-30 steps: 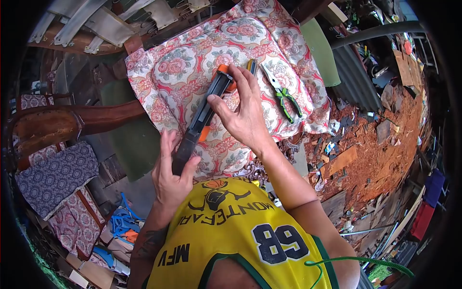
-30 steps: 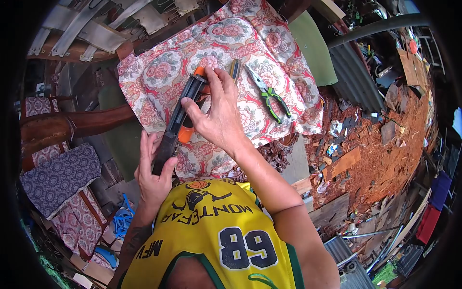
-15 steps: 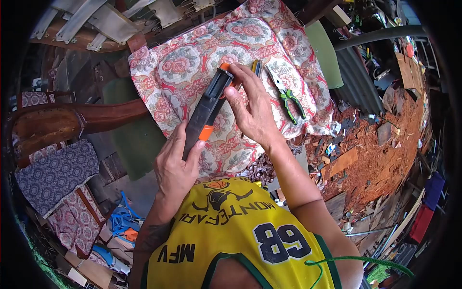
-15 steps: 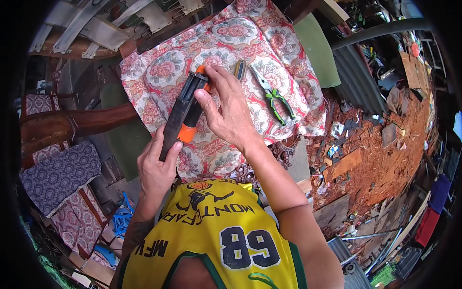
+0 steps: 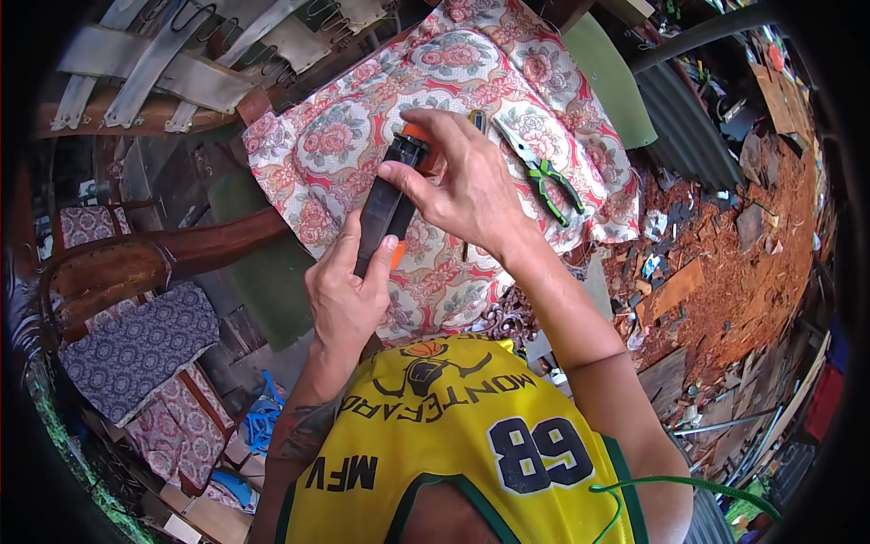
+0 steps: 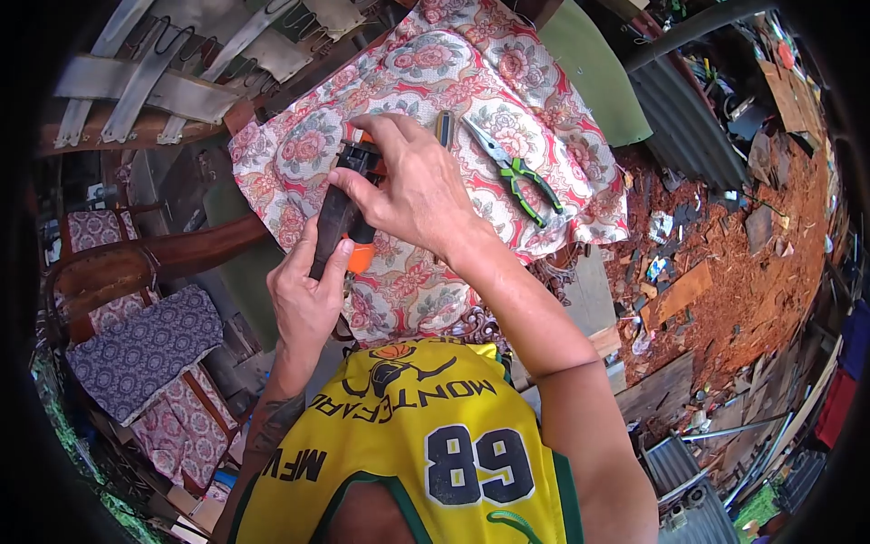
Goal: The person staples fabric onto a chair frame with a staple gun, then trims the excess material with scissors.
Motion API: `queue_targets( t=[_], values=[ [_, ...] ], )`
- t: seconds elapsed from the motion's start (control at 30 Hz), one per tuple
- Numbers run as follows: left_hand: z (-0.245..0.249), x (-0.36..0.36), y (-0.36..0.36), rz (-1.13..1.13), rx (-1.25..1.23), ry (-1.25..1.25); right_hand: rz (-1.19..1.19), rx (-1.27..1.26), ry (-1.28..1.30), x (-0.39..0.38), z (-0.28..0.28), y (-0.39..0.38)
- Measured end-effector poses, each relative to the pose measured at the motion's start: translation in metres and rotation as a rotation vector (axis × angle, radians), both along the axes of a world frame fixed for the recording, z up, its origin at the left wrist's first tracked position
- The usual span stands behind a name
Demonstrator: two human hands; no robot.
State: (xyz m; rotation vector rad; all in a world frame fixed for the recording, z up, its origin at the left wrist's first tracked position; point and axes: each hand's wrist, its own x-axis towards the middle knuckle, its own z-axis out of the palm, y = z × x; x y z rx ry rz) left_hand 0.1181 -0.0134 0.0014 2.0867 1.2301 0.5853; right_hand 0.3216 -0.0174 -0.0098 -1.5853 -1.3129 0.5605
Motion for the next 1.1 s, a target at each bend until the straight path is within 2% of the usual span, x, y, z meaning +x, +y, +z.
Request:
queue_targets(
  t=[0.07,0.13,0.2,0.27,0.33,0.4,0.43,0.5,0.63,0.83,0.9,1.1],
  values=[
    [-0.001,0.001,-0.001,0.005,0.004,-0.008,-0.029,0.084,0.017,-0.003,-0.012,0.005],
    [0.004,-0.001,-0.001,0.018,-0.005,-0.008,-0.043,0.256,-0.096,-0.005,-0.021,0.011],
    [0.015,-0.005,0.006,-0.033,-0.235,-0.052,-0.071,0.221,-0.101,-0.007,-0.018,0.012],
    [0.003,-0.026,0.014,-0.035,-0.53,-0.322,-0.098,0.214,-0.083,-0.009,-0.02,0.012],
    [-0.003,-0.04,0.024,-0.014,-0.751,-0.396,-0.108,0.224,-0.084,-0.006,-0.02,0.011],
    [-0.008,-0.037,0.035,-0.026,-0.775,-0.41,-0.056,0.056,-0.077,-0.001,-0.011,0.011],
    [-0.01,-0.035,0.044,-0.056,-0.837,-0.365,-0.046,0.144,-0.108,0.001,-0.013,0.014],
    [-0.009,-0.032,0.052,-0.064,-0.963,-0.278,-0.049,0.158,-0.141,0.003,-0.016,0.018],
    [-0.002,-0.029,0.047,-0.012,-1.004,-0.276,-0.068,0.17,-0.175,0.0,-0.02,0.016],
    [-0.018,-0.029,0.049,0.071,-1.175,-0.409,-0.118,0.174,-0.165,-0.002,-0.02,0.014],
    [-0.022,-0.031,0.051,-0.016,-1.086,-0.348,-0.127,0.183,-0.187,-0.002,-0.021,0.014],
    [-0.028,-0.022,0.045,0.001,-0.85,-0.359,-0.163,0.221,-0.19,-0.008,-0.019,0.017]
  ],
)
